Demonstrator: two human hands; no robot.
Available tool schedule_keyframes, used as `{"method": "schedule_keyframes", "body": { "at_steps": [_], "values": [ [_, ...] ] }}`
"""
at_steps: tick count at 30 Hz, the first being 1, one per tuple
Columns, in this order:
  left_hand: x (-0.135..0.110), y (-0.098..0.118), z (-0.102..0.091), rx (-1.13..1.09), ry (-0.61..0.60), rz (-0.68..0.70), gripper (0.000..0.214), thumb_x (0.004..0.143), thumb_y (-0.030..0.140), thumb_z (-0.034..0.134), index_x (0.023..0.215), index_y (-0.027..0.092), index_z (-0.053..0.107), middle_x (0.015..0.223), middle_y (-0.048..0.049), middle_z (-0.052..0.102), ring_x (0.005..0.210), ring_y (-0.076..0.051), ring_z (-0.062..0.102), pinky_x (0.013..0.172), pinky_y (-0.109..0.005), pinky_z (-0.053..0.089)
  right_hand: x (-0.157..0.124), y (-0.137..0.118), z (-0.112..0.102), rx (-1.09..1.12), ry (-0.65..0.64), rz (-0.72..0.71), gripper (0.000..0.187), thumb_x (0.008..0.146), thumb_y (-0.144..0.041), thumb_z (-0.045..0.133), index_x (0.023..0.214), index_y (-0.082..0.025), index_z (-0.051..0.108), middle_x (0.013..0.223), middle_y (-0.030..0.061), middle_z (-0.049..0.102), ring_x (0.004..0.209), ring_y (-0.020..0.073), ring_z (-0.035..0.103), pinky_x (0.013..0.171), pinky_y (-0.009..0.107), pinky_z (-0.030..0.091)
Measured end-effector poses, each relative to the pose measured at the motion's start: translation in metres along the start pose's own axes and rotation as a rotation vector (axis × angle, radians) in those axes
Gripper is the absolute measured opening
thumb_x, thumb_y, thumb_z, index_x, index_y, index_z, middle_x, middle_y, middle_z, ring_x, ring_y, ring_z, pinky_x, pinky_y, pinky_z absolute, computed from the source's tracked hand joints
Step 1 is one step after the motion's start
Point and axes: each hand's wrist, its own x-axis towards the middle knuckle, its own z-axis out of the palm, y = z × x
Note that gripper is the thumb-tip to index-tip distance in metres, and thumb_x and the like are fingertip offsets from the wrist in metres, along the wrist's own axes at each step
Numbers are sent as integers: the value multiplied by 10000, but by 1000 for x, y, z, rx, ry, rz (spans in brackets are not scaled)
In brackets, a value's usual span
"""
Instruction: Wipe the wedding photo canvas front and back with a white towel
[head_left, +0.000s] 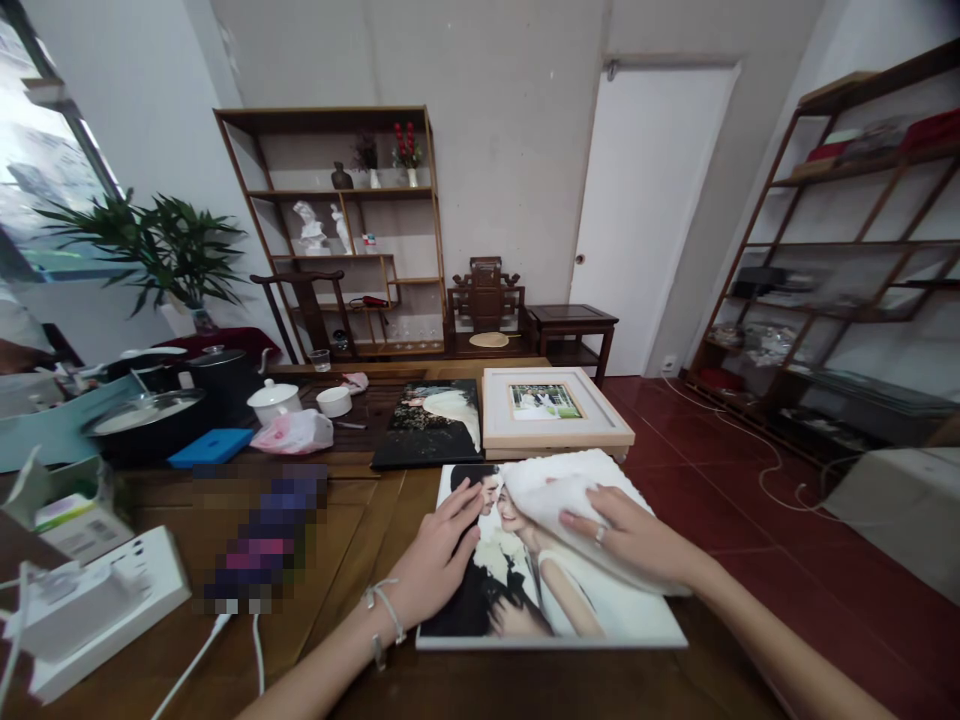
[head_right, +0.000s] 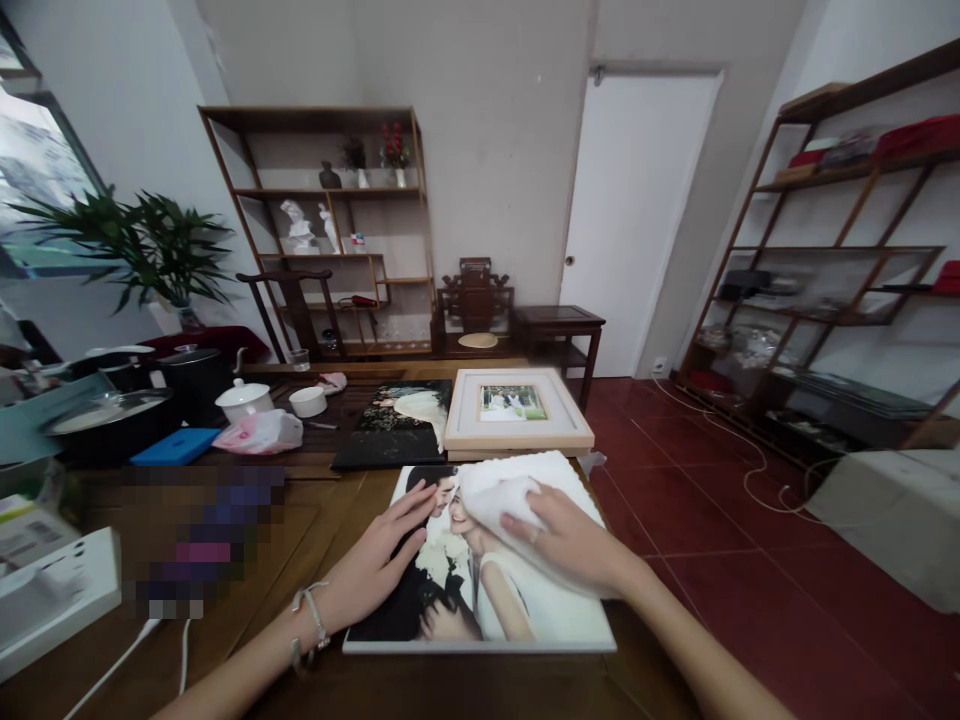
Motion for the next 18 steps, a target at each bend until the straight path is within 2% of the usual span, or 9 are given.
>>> {"method": "schedule_keyframes", "body": {
  "at_steps": [3,6,9,12,14,18],
  "values": [
    [0,0,-1,-1,6,7,406,922,298,314,1323,262,361,1411,-15,342,1330,-178,221,1056,-401,258,17,5,6,-54,105,-12,394,885,-505,337,760,-192,541,936,94,612,1021,254,513,881,391,386],
    [0,0,-1,-1,9,1,402,918,295,326,1315,251,376,1407,-21,349,1327,-181,227,1057,-401,260,17,2,14,-111,152,-67,353,889,-445,363,734,-180,538,1130,145,550,1197,272,370,958,408,315],
    [-1,1,-1,6,16,-6,407,917,286,327,1318,233,374,1409,-27,346,1327,-175,228,1061,-386,257,-1,-8,20,-165,127,-152,299,895,-356,373,747,-171,556,1296,151,443,1254,248,306,1006,412,271],
    [-1,3,-1,2,10,9,405,915,277,331,1316,252,376,1400,-19,361,1319,-176,250,1052,-388,276,-29,-26,24,-191,46,-189,209,847,-277,434,764,-172,594,1322,139,434,1268,261,295,1013,438,285],
    [-2,4,-1,-3,10,15,399,909,269,342,1305,261,392,1391,-18,377,1313,-184,265,1043,-397,289,-45,-39,27,-201,-62,-162,139,764,-222,514,811,-183,638,1301,121,470,1255,293,322,998,451,322],
    [-1,5,-1,-6,14,9,395,903,266,352,1292,247,415,1386,-28,386,1310,-188,272,1041,-393,294,-58,-55,36,-114,-270,-134,397,713,-163,538,1094,-242,615,1217,58,560,1147,277,478,972,399,388]
  ]
}}
